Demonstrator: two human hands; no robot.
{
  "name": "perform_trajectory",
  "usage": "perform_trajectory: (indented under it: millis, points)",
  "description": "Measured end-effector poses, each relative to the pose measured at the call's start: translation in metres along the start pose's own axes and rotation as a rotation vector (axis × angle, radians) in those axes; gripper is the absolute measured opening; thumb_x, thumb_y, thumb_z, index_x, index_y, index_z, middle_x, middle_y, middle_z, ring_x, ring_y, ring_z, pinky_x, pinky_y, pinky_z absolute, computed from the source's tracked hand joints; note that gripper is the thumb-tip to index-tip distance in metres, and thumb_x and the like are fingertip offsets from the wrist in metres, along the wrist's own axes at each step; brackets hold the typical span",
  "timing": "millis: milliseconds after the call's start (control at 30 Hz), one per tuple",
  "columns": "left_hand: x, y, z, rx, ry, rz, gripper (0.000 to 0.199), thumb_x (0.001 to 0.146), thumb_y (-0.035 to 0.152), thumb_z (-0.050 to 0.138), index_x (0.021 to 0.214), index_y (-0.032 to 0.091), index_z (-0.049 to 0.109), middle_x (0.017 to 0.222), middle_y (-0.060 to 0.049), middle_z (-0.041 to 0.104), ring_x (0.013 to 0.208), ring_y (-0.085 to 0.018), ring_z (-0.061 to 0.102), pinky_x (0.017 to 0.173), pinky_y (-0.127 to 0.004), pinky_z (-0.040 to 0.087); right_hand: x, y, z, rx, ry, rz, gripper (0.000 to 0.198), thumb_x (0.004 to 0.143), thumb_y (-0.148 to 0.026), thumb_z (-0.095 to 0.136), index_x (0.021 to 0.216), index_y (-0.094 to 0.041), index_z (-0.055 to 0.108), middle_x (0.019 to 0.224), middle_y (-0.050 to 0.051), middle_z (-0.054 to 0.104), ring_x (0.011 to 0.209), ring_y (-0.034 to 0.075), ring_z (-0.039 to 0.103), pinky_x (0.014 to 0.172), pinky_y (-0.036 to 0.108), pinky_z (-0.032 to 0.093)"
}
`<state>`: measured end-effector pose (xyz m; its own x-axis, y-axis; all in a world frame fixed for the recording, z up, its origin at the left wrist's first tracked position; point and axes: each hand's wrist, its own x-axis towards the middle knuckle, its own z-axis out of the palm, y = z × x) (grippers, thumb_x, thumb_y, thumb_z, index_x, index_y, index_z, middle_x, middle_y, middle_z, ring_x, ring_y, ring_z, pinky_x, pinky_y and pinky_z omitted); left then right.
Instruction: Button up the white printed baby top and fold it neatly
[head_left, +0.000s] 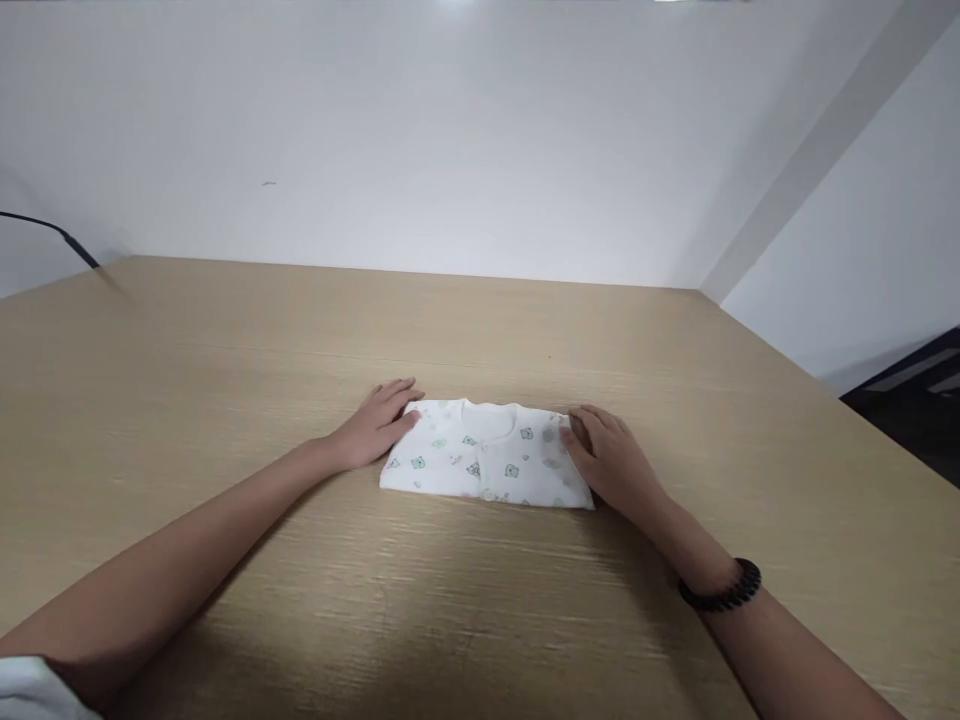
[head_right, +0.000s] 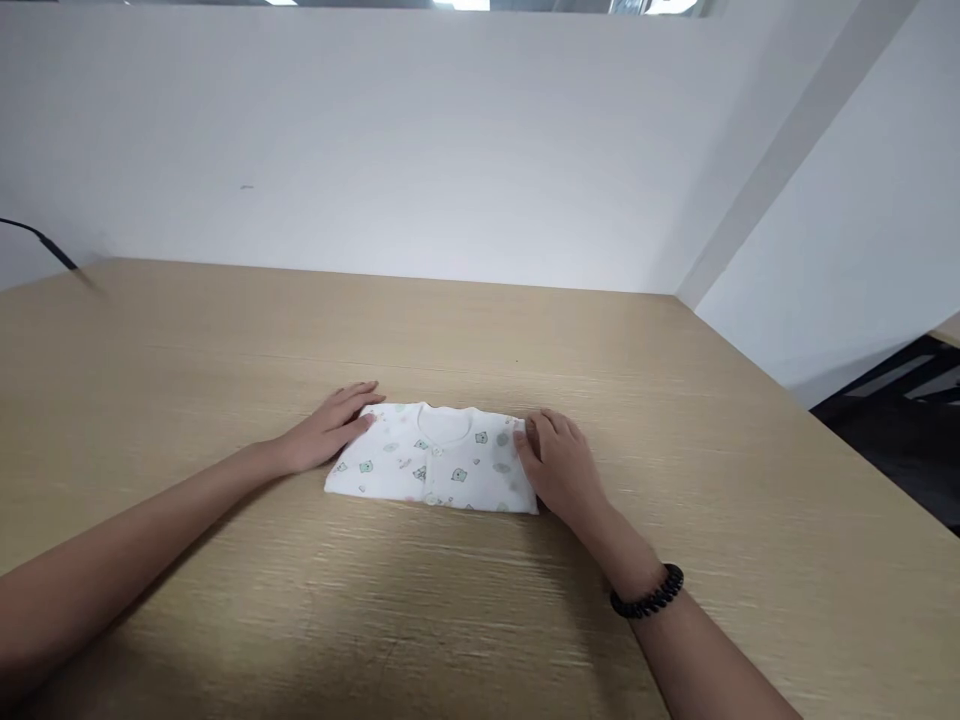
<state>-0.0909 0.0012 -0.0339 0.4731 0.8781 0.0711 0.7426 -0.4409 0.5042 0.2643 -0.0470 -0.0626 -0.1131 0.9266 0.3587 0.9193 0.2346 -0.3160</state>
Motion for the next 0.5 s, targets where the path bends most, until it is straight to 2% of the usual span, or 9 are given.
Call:
perform_trajectory:
  millis: [100, 167, 333, 433, 500]
  points:
    - [0.003, -0.003, -0.005, -0.091, 0.028, 0.054, 0.041, 0.093, 0.05, 0.044, 0.112, 0.019, 0.062, 0.13, -0.012, 0.058, 0.127, -0.029, 0.046, 0.108, -0.049, 0.035, 0.003, 0.001, -0.003, 0.045, 0.011, -0.013, 0.034, 0.092, -0.043, 0.046, 0.103, -0.016, 0.064, 0.11, 0.016, 0.067, 0.107, 0.031, 0.059, 0.096, 0.05, 0.044]
    - [0.005, -0.002, -0.008, -0.119, 0.022, 0.074, 0.035, 0.09, 0.049, 0.049, 0.1, 0.019, 0.064, 0.115, -0.009, 0.063, 0.114, -0.028, 0.053, 0.103, -0.047, 0.039, 0.005, -0.002, -0.008, 0.061, -0.013, -0.003, 0.029, 0.089, -0.042, 0.048, 0.091, -0.018, 0.063, 0.098, 0.014, 0.068, 0.096, 0.03, 0.061, 0.089, 0.047, 0.046]
    - [0.004, 0.002, -0.008, -0.308, -0.008, 0.019, 0.027, 0.087, 0.043, 0.053, 0.097, 0.018, 0.059, 0.093, -0.005, 0.063, 0.083, -0.02, 0.056, 0.077, -0.035, 0.046, 0.009, -0.014, -0.02, 0.12, -0.127, 0.026, 0.028, 0.084, -0.038, 0.051, 0.062, -0.021, 0.054, 0.067, 0.005, 0.063, 0.069, 0.022, 0.057, 0.066, 0.036, 0.043]
    - [0.004, 0.001, -0.007, -0.417, -0.003, -0.041, 0.025, 0.084, 0.041, 0.059, 0.096, 0.018, 0.057, 0.087, -0.003, 0.06, 0.075, -0.016, 0.053, 0.07, -0.031, 0.044, 0.009, -0.015, -0.025, 0.195, -0.156, 0.116, 0.026, 0.078, -0.035, 0.054, 0.057, -0.02, 0.054, 0.061, 0.002, 0.061, 0.06, 0.018, 0.054, 0.058, 0.031, 0.038]
    - [0.004, -0.001, -0.006, -0.458, 0.02, -0.068, 0.027, 0.084, 0.042, 0.06, 0.096, 0.018, 0.056, 0.088, -0.003, 0.06, 0.076, -0.016, 0.053, 0.07, -0.031, 0.044, 0.008, -0.013, -0.027, 0.223, -0.17, 0.176, 0.021, 0.075, -0.033, 0.056, 0.059, -0.02, 0.055, 0.063, 0.003, 0.061, 0.061, 0.018, 0.055, 0.059, 0.031, 0.041]
